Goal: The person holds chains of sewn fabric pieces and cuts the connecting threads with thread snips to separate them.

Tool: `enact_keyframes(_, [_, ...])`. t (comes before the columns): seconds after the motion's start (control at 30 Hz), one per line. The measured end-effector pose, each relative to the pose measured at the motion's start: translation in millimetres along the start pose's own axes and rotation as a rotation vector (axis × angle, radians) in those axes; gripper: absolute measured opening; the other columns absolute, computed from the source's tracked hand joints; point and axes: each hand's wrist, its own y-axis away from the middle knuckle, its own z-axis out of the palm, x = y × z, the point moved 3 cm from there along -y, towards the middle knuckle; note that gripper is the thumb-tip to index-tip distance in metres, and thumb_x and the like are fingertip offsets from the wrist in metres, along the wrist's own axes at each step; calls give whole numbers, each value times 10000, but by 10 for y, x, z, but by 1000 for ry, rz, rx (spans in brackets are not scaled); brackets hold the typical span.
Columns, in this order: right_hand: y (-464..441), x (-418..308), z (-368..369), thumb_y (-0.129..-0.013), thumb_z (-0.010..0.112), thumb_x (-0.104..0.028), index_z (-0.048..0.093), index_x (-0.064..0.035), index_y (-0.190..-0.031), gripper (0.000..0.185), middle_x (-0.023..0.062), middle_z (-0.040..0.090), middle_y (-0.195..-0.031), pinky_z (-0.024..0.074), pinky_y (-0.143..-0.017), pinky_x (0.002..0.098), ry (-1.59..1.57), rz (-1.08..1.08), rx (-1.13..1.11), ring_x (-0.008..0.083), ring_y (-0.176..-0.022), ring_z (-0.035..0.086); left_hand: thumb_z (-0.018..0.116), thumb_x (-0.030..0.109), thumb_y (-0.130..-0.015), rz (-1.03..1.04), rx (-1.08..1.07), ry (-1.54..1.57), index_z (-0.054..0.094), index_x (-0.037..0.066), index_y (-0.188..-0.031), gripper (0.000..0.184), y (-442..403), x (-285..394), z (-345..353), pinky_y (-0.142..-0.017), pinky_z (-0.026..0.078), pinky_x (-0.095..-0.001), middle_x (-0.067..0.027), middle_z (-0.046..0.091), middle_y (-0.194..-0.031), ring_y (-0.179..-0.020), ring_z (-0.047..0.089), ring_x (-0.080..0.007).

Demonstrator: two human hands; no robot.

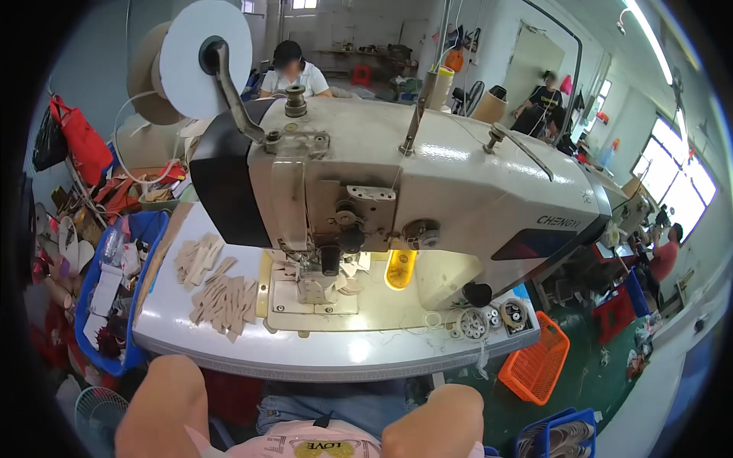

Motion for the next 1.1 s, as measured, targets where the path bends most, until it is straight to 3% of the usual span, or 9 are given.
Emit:
enact_keyframes(0.1, [117, 263, -89, -859, 541, -258, 534, -54, -1142, 350, 119, 617, -868, 460, -477, 344, -127, 22, 305, 295, -615, 585, 453, 256, -908, -276, -288, -97, 579, -28, -996, 323, 234, -278, 74, -543, 438, -384, -215, 574, -796, -637, 553, -305])
enact_keyframes(0.13, [168, 392, -102, -675, 668, -56, 637, -34, -844, 173, 70, 630, -782, 396, -473, 261, -291, 108, 524, 123, -534, 541, 453, 272, -908, -381, -349, -123, 576, -22, -1010, 335, 344, -388, 79, -549, 442, -390, -223, 573, -792, -649, 555, -324])
enact_keyframes(0.33, [307, 922, -129, -654, 652, 42, 636, -14, -886, 239, 102, 597, -788, 369, -438, 215, 261, 408, 1513, 72, -488, 467, 346, 418, -921, -782, 952, -291, 445, 16, -1155, 476, 1179, -781, -674, -498, 361, -228, -54, 499, -692, -554, 431, -108])
enact_keyframes(0.37, [285, 1029, -136, -667, 650, 34, 624, -29, -910, 253, 85, 592, -806, 389, -453, 228, 314, 467, 1534, 95, -502, 489, 322, 449, -923, -799, 1316, -205, 421, 30, -1190, 507, 1380, -899, -778, -474, 346, -214, -39, 490, -673, -522, 408, -99])
enact_keyframes(0.47, [157, 1332, -134, -668, 646, 18, 580, -64, -989, 338, 61, 565, -890, 450, -514, 278, 484, 594, 1541, 171, -584, 558, 311, 471, -925, -512, 1405, -226, 439, 59, -1191, 507, 1774, -1296, -943, -487, 365, -186, -15, 514, -699, -519, 438, -84])
enact_keyframes(0.57, [146, 1648, -71, -606, 644, 7, 518, -78, -1074, 492, 77, 516, -986, 487, -591, 333, 605, 660, 1401, 261, -738, 592, 282, 495, -923, -676, 1655, -287, 420, 100, -1216, 511, 1760, -1474, -925, -486, 361, -181, 0, 504, -694, -523, 437, -70])
enact_keyframes(0.6, [184, 1762, -11, -565, 644, 46, 536, -68, -1084, 542, 88, 518, -1012, 516, -623, 291, 647, 674, 1367, 227, -759, 603, 301, 621, -856, -724, 1671, -293, 429, 90, -1216, 654, 1824, -1520, -931, -543, 429, -204, -27, 575, -807, -644, 545, -107])
enact_keyframes(0.83, [205, 1866, 73, -602, 646, -32, 449, -90, -1166, 601, 93, 475, -1114, 494, -614, 350, 438, 758, 1454, 289, -758, 590, 311, 543, -897, -612, 1637, -322, 402, 67, -1212, 578, 2069, -1767, -935, -531, 384, -199, -4, 506, -766, -608, 461, -76])
enact_keyframes(1.1, [100, 1989, 111, -605, 636, -40, 534, -56, -995, 403, 100, 535, -948, 498, -542, 321, 946, 693, 1482, 251, -721, 596, 378, 465, -911, -566, 1832, -20, 477, 45, -1143, 490, 2241, -1765, -858, -536, 398, -191, -16, 533, -748, -618, 493, -85])
